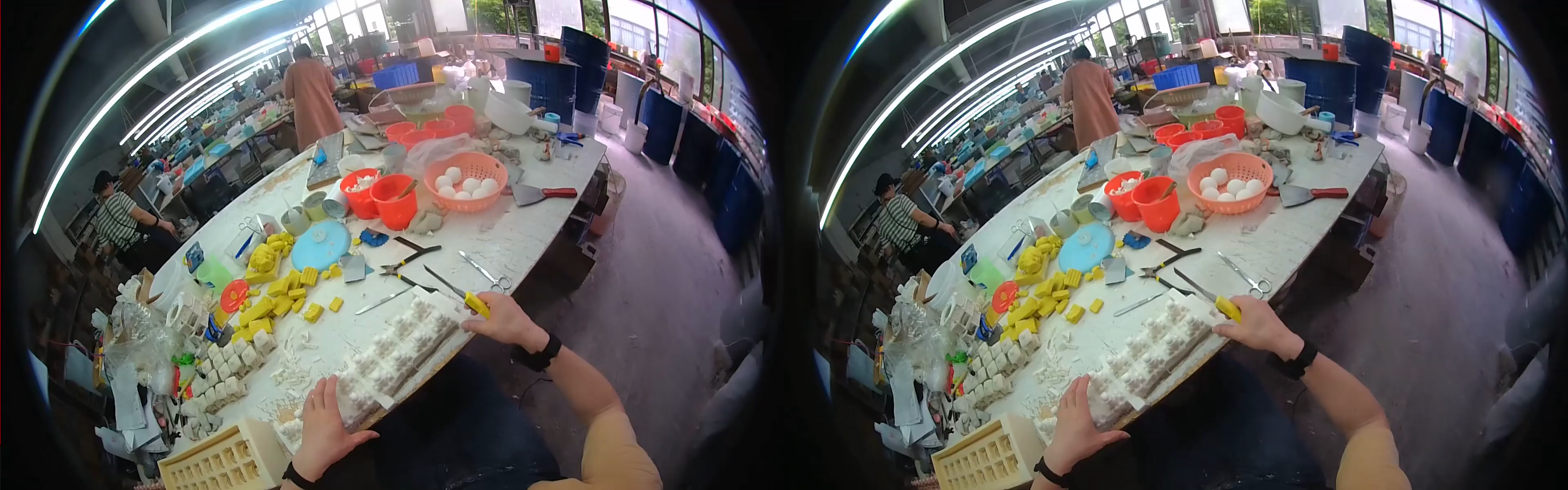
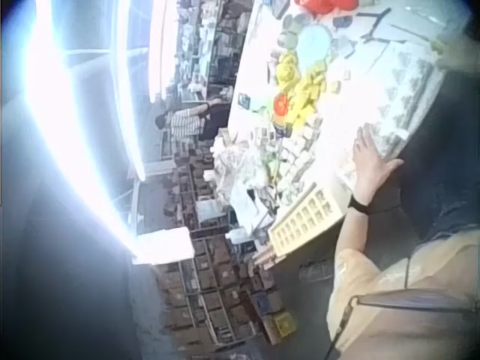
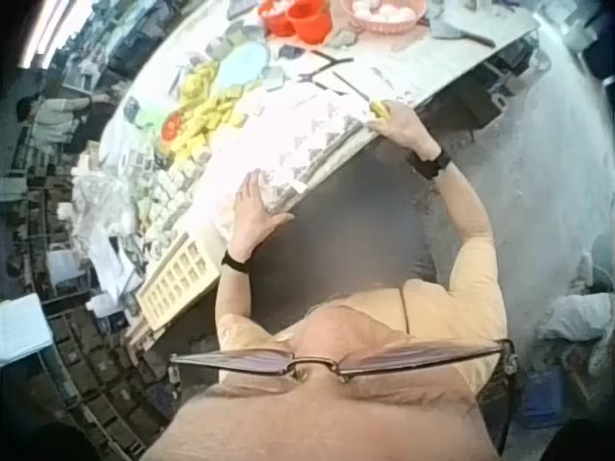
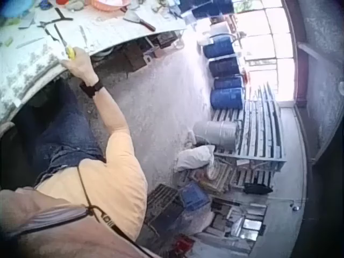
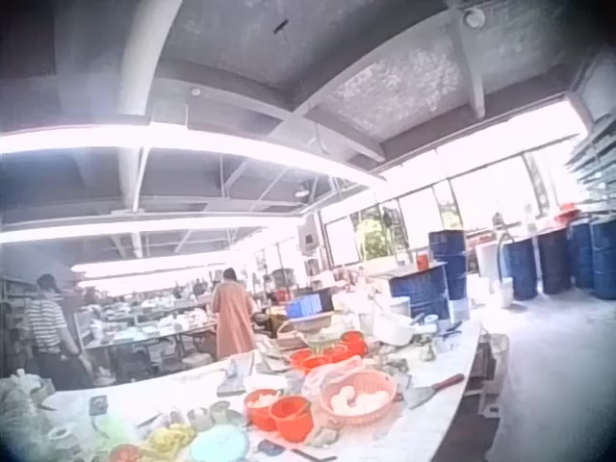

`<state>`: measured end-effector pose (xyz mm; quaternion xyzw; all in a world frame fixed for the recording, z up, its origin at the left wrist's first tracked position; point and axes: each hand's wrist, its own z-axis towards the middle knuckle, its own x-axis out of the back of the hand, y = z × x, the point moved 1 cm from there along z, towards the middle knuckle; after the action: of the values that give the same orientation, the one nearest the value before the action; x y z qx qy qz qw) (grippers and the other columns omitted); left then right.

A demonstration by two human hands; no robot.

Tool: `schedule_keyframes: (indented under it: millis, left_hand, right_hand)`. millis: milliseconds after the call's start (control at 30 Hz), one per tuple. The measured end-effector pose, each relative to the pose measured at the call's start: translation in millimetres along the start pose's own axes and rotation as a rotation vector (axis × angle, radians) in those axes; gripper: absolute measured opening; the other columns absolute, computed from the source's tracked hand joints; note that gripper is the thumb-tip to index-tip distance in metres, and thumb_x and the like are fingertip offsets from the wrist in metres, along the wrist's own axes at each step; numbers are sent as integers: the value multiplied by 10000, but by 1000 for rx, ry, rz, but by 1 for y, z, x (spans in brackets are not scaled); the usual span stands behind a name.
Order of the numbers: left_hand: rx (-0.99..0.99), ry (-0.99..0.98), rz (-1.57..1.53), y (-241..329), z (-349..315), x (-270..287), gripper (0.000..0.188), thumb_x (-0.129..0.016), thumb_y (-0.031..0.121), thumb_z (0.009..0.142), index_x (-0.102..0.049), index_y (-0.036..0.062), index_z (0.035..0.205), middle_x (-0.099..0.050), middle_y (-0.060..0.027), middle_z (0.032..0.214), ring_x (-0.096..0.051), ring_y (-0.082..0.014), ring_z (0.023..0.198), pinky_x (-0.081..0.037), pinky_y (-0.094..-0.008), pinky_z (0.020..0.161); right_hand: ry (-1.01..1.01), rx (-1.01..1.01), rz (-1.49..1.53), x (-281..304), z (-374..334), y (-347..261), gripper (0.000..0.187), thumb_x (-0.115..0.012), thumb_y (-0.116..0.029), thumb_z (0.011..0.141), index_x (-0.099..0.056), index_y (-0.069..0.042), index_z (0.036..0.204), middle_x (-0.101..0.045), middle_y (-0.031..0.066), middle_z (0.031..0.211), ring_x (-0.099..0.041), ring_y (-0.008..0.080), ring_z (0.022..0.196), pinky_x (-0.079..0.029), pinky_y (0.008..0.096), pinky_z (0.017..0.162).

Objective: Trim excess plastic flash from white molded components using a utility knife.

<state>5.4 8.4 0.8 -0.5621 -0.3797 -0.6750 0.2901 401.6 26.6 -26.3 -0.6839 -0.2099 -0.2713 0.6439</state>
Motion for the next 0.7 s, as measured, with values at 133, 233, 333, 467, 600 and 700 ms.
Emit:
schedule_keyframes:
  millis: [133, 233, 333, 467, 600, 700]
  left_hand:
    - [12, 10, -11, 1, 2, -4, 1283, -938, 478, 532, -247, -7, 1498, -444, -266, 1405, -551, -448, 1043, -449, -481, 943]
    - [59, 17, 7, 2, 4, -7, 1296, -939, 485, 522, -248, -4, 1504, -526, -243, 1313, -582, -428, 961, -474, -466, 889]
    - [90, -9, 19, 5, 13, -1, 1282, -939, 478, 532, -255, 17, 1513, -559, -230, 1285, -588, -427, 1016, -487, -471, 903]
    - [71, -29, -19, -5, 18, 2, 1149, -910, 472, 582, -335, 74, 1493, -588, -211, 1231, -592, -416, 1040, -492, -472, 925]
    - [119, -43, -80, 9, 19, 25, 1024, -886, 424, 622, -399, 82, 1455, -604, -213, 1215, -593, -419, 1072, -492, -470, 951]
    - [125, -34, -87, 31, 12, 48, 972, -876, 397, 639, -420, 68, 1432, -617, -220, 1195, -599, -423, 1073, -503, -468, 939]
  right_hand:
    - [267, 174, -61, -40, -12, 13, 450, -774, -345, 781, -638, -7, 1044, -618, 185, 1014, -626, 392, 919, -509, 442, 813]
    - [352, 107, -50, -46, -12, 0, 413, -760, -320, 799, -635, -1, 1030, -618, 183, 1019, -626, 398, 932, -513, 457, 792]
    - [374, 123, -81, -49, -9, 2, 363, -745, -298, 815, -625, -2, 988, -617, 187, 986, -629, 401, 934, -513, 470, 770]
    - [349, 132, -60, -50, -6, 6, 325, -735, -280, 827, -613, -6, 951, -625, 206, 944, -635, 405, 908, -510, 480, 762]
    - [356, 129, 45, -45, -2, 7, 322, -741, -272, 812, -608, 7, 901, -649, 227, 819, -639, 434, 801, -512, 491, 708]
    - [383, 107, 203, -42, 6, 17, 312, -749, -256, 801, -628, 15, 898, -657, 202, 740, -648, 400, 715, -514, 453, 654]
